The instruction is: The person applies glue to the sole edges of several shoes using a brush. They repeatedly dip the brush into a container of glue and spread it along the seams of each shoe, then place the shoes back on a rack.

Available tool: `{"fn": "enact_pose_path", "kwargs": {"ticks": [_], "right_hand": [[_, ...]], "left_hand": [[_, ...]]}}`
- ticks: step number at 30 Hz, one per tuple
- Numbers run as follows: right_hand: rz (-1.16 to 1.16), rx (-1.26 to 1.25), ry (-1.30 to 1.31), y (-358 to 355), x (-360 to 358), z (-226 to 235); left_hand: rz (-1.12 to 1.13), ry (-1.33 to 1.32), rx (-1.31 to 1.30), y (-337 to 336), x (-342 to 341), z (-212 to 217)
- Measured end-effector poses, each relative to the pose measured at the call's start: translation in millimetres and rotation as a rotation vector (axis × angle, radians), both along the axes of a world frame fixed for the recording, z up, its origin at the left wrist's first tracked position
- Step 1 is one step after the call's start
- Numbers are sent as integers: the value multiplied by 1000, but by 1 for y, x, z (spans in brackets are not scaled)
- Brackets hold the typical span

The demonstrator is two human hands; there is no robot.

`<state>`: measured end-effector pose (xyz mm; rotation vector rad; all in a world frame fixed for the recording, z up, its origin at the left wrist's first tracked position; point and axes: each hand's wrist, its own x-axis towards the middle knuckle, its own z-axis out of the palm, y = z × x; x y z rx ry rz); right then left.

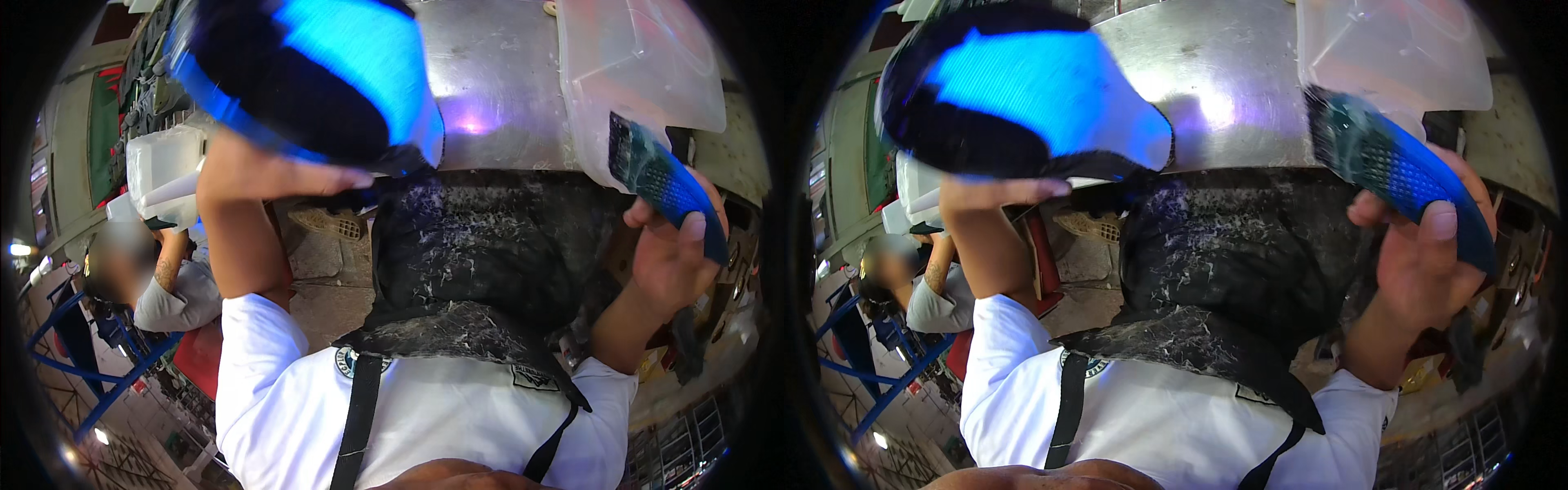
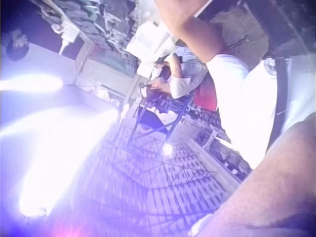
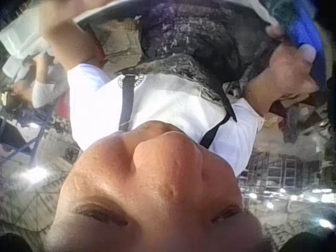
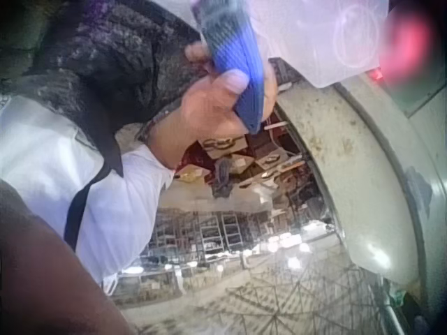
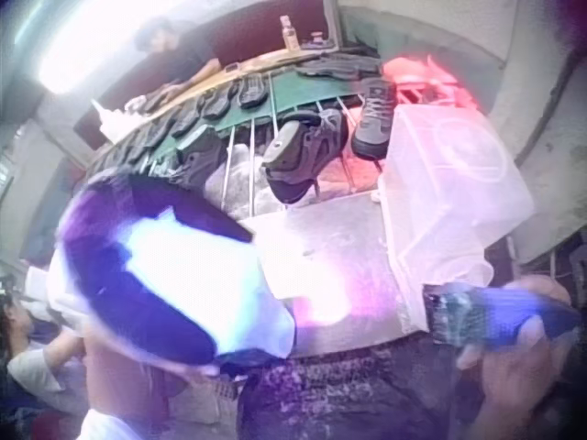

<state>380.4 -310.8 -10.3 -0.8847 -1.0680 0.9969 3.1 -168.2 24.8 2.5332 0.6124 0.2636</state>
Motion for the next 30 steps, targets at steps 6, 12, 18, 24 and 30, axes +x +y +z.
{"fn": "enact_pose_path", "kwargs": {"ticks": [6, 12, 18, 24, 30], "right_hand": [[-307, -332, -315, -21, 42, -8], [-291, -544, -632, -8, 29, -5], [-131, -376, -508, -3, 48, -20], [63, -643, -97, 6, 76, -18], [-40, -558, 47, -19, 68, -22]], "left_hand": [[74, 279, 34, -44, -65, -56], [157, 408, 8, -70, -106, -94], [217, 380, -47, -76, -119, -118], [665, -388, -349, -75, -37, -60], [531, -711, -723, -38, 24, -27]]}}
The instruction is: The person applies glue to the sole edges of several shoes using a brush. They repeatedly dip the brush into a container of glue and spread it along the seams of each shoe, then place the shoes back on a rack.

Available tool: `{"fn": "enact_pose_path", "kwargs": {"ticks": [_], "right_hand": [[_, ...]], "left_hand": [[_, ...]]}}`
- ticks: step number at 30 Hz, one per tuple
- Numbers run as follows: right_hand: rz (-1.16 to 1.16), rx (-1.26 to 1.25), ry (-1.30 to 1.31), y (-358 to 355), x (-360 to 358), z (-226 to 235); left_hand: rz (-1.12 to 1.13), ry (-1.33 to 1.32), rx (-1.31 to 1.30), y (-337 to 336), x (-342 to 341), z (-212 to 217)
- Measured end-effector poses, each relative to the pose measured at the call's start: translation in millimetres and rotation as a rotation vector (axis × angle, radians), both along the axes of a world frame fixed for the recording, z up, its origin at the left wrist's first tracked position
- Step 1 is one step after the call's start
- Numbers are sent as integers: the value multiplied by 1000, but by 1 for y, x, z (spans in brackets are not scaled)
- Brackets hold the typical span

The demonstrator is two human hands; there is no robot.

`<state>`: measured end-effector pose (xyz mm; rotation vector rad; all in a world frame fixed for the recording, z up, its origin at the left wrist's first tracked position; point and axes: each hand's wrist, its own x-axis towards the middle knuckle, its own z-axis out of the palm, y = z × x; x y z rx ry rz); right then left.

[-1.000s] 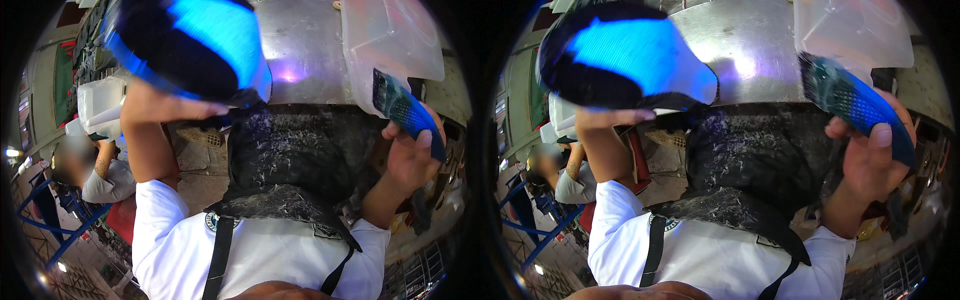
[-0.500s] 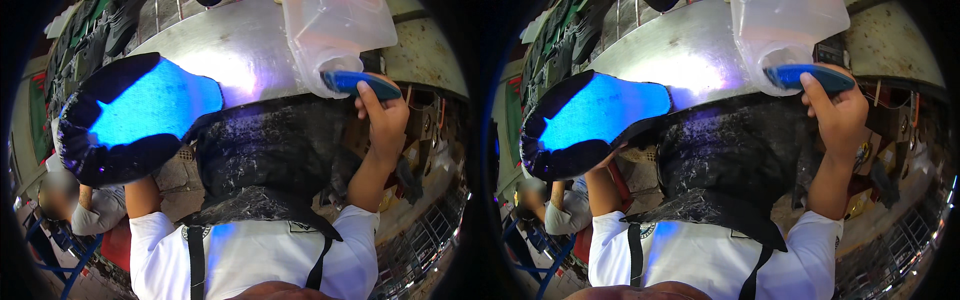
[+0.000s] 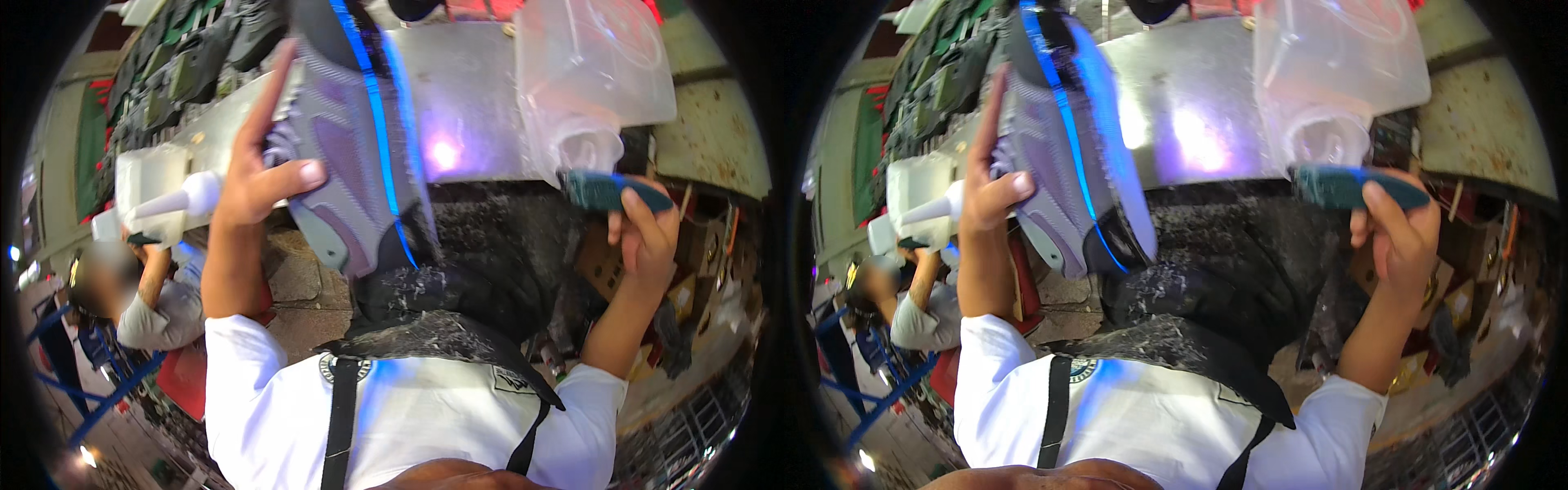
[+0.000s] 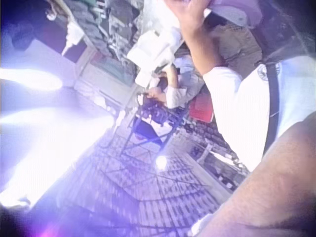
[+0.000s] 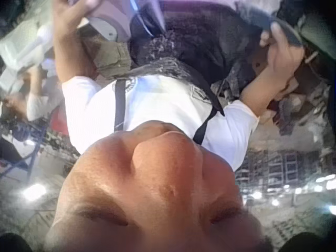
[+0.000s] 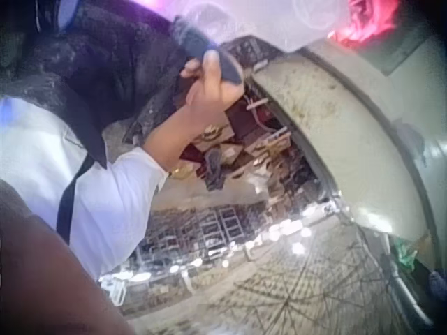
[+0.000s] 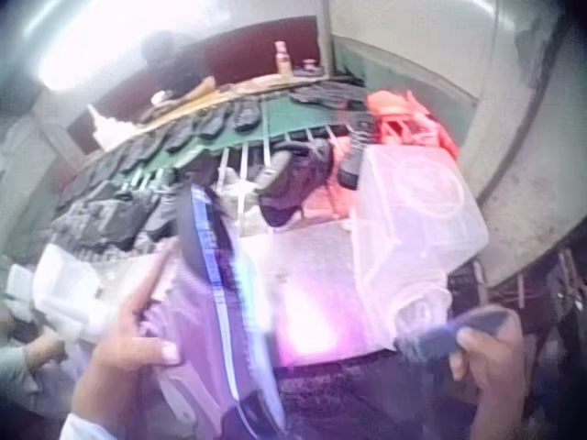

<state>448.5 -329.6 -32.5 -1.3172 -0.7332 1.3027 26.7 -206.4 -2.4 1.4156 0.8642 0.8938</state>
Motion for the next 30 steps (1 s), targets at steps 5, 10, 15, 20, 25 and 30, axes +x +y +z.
{"fn": "enact_pose_path", "kwargs": {"ticks": [5, 10, 15, 20, 25, 30], "right_hand": [[54, 221, 516, 10, -73, -2], [68, 457, 533, 44, -122, -15], [272, 701, -265, 16, -101, 8], [540, 860, -244, 32, -73, 36], [499, 989, -637, 65, -60, 56], [599, 988, -590, 59, -66, 54]], "left_hand": [[-65, -176, -281, -6, 25, -6], [-103, -222, -284, -14, 37, -10], [-127, -234, -242, -16, 34, -9], [-184, -235, -224, -17, 26, -11], [-209, -217, -180, -14, 27, -2], [-217, -176, -154, -13, 22, 4]]}}
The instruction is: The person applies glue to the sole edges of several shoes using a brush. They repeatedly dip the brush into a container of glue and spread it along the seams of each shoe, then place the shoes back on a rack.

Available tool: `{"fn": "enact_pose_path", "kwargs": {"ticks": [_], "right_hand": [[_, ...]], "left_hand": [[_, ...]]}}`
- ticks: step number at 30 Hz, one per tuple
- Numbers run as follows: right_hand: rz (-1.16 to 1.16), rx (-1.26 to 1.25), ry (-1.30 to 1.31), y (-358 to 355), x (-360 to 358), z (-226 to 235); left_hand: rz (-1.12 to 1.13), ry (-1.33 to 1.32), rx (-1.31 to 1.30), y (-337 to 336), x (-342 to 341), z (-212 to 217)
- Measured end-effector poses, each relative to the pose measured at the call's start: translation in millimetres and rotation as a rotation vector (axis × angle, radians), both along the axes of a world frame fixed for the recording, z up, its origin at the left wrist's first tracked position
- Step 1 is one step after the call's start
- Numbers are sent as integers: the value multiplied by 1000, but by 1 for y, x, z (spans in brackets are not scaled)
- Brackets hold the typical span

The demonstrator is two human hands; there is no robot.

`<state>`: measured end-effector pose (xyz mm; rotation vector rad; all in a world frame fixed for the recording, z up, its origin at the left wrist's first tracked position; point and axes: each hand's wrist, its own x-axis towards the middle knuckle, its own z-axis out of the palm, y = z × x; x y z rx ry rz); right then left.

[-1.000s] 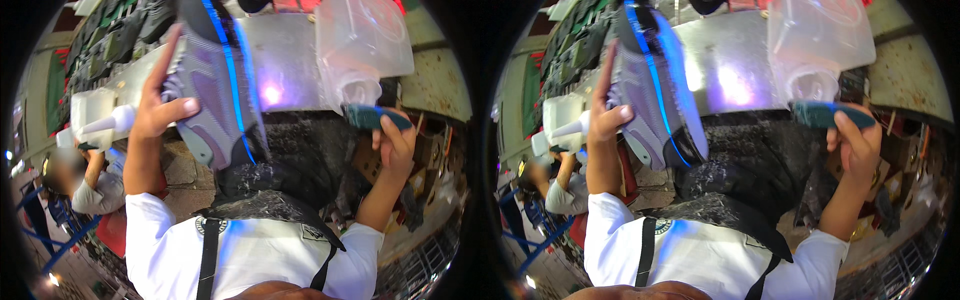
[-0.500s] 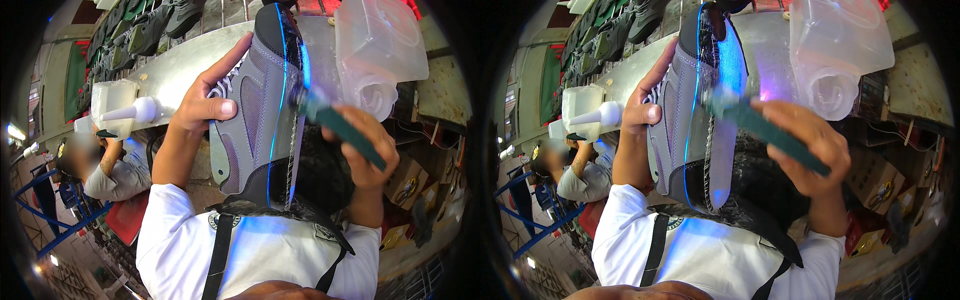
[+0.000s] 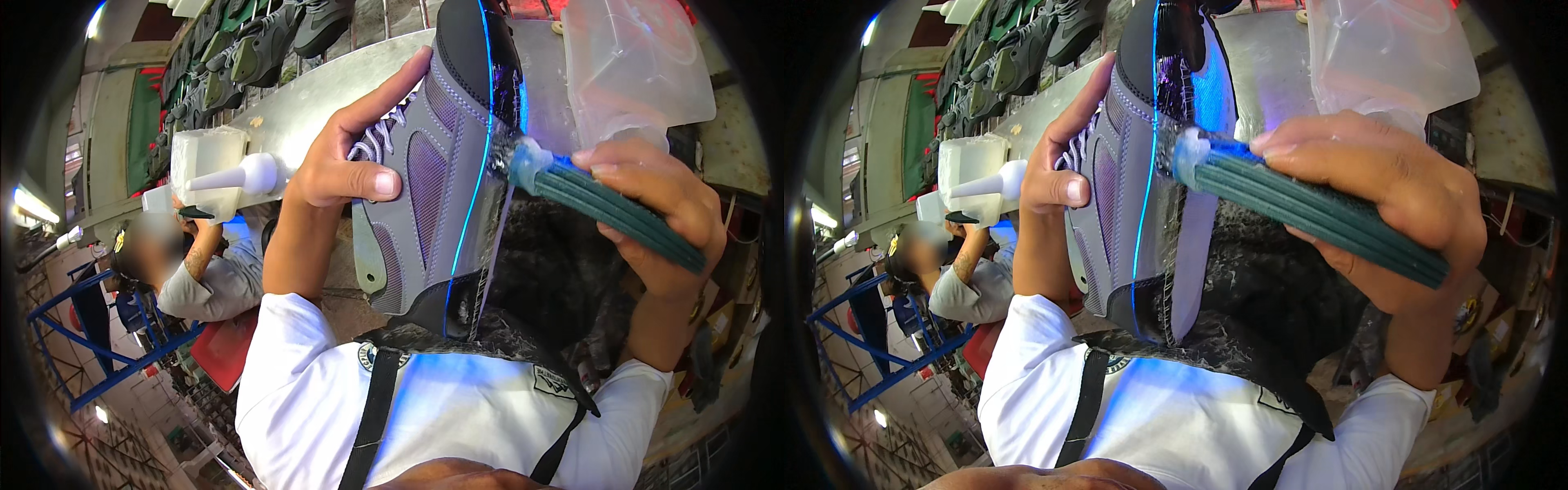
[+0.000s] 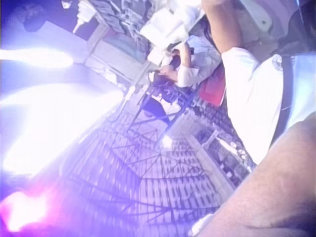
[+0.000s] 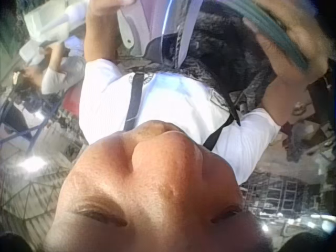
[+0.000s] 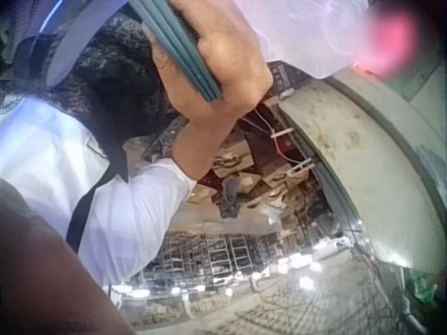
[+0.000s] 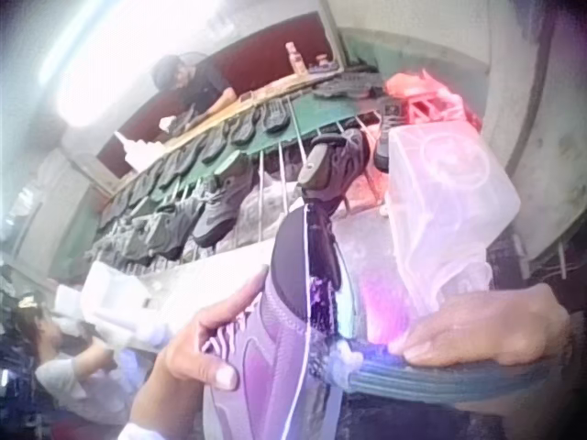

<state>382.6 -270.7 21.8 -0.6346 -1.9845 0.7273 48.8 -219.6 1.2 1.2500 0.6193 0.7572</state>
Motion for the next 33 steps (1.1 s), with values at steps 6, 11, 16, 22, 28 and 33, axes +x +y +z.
{"fn": "enact_pose_path", "kwargs": {"ticks": [6, 11, 16, 22, 28, 33], "right_hand": [[28, -59, 45, -10, -10, -4], [12, -34, 101, -17, -18, -11], [37, -35, 157, -21, -19, -16], [90, -123, 141, -27, -16, -11], [104, -192, 98, -29, -15, -3], [74, -202, 72, -32, -13, -1]], "left_hand": [[-2, 10, 25, 1, -3, 1], [-29, -2, 37, 3, -5, 2], [-38, 44, 78, 8, -4, 6], [-2, 116, 107, 5, 0, 8], [31, 177, 65, 2, 1, 8], [49, 165, 54, 4, 5, 7]]}}
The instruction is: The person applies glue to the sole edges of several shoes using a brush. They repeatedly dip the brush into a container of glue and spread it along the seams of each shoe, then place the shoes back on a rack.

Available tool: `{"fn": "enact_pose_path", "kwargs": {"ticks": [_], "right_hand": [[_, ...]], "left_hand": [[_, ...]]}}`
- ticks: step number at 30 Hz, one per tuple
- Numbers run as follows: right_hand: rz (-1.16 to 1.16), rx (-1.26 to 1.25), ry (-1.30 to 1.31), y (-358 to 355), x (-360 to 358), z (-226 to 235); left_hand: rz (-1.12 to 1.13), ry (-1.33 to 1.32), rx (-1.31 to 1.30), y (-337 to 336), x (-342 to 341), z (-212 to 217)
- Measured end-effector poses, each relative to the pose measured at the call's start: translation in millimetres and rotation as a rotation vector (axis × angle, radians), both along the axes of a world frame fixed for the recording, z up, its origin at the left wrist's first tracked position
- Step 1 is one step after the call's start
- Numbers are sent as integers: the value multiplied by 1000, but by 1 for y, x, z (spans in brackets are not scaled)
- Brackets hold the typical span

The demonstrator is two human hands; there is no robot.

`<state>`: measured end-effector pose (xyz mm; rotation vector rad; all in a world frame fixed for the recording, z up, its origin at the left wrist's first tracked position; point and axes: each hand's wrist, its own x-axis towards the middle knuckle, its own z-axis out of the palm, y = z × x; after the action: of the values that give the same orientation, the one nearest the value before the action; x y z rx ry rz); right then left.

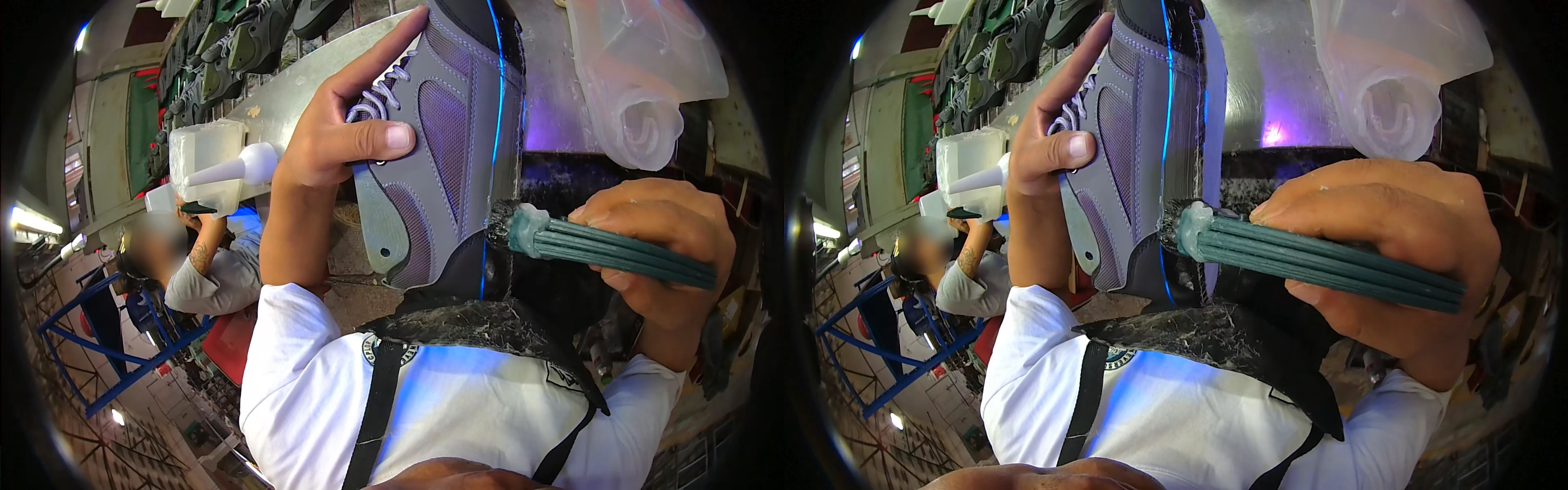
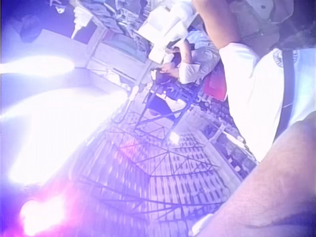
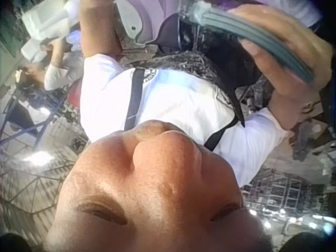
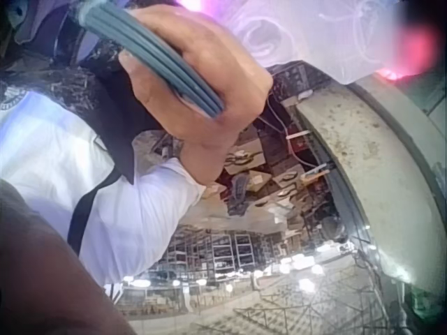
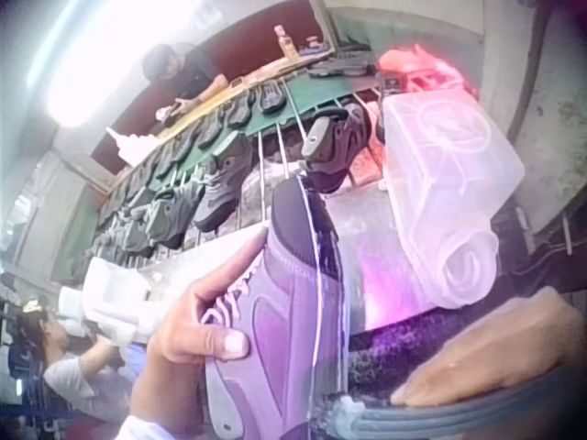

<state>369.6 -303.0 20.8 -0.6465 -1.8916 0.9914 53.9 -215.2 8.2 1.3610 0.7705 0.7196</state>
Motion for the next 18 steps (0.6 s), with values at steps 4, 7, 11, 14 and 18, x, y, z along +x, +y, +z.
{"fn": "enact_pose_path", "kwargs": {"ticks": [4, 7, 11, 14, 18], "right_hand": [[16, -15, 7, 2, -1, -2], [37, -1, -11, 7, 3, 2], [92, 37, -42, 18, 9, 6], [146, 0, -86, 21, 15, 12], [253, 19, -197, 34, 20, 28]], "left_hand": [[89, 24, -74, -10, 5, 9], [101, 39, -111, -10, 7, 11], [73, 64, -139, -4, -2, 4], [77, -26, -214, -5, -6, -4], [123, -66, -293, -8, -7, -3]]}}
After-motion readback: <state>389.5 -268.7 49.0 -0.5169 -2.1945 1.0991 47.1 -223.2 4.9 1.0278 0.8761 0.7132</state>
